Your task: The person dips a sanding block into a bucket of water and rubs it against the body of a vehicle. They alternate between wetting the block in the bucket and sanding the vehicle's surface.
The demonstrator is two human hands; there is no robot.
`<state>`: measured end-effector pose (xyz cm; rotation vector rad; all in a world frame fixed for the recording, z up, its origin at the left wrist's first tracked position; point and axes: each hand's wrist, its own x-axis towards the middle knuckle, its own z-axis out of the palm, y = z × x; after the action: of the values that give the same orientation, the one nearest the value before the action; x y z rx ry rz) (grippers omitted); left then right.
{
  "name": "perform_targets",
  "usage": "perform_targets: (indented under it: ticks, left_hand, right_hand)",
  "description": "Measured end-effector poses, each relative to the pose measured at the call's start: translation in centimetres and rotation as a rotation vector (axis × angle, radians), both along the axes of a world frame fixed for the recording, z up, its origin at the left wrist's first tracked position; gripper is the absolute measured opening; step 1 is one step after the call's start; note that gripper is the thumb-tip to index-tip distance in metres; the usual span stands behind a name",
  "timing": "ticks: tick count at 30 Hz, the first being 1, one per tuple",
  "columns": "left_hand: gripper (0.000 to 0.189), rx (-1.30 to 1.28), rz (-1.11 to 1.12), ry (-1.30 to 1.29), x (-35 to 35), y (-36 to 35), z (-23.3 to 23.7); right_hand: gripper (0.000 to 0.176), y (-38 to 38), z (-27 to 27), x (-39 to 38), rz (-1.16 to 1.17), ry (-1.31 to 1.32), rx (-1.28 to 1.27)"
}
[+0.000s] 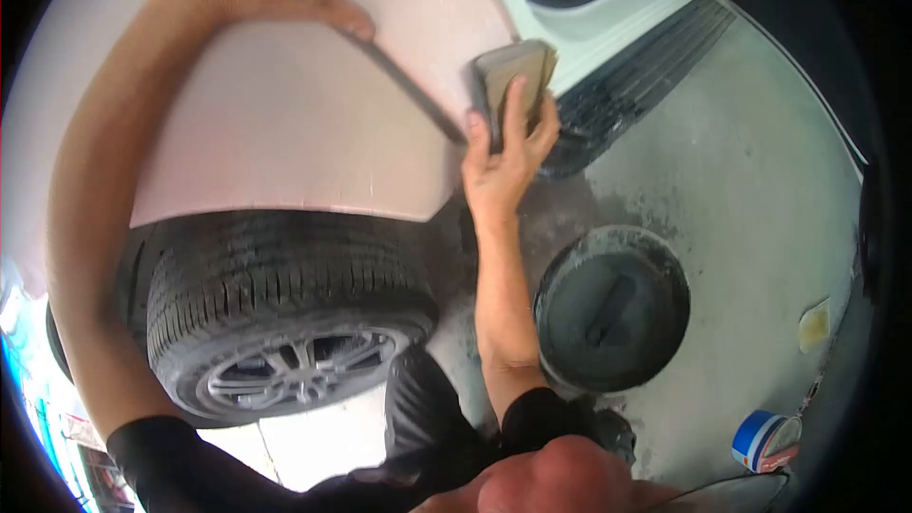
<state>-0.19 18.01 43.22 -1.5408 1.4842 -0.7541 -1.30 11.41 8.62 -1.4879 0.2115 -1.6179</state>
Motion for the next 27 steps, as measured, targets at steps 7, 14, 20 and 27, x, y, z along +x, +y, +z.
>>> perform_targets:
  ticks: [7,14,20,27]
  left_hand:
    - [0.103,0.007,0.044,0.047,-0.5,-0.3,0.4]
    - [0.103,0.012,0.019,-0.043,-0.3,-0.3,0.2]
    - [0.101,-0.021,-0.06,0.032,0.3,0.3,0.2]
    - [0.1,-0.01,0.085,0.016,-2.1,-0.7,0.2]
  right_hand:
    - [0.06,1.6,0.2,-1.6,0.001,0.028,-0.069]
    - [0.056,-3.0,5.1,0.0,-0.039,0.052,-0.001]
    - [0.058,2.8,2.0,-2.6,-0.031,0.089,-0.095]
    - [0.059,-0.1,5.0,-0.9,-0.076,0.045,-0.017]
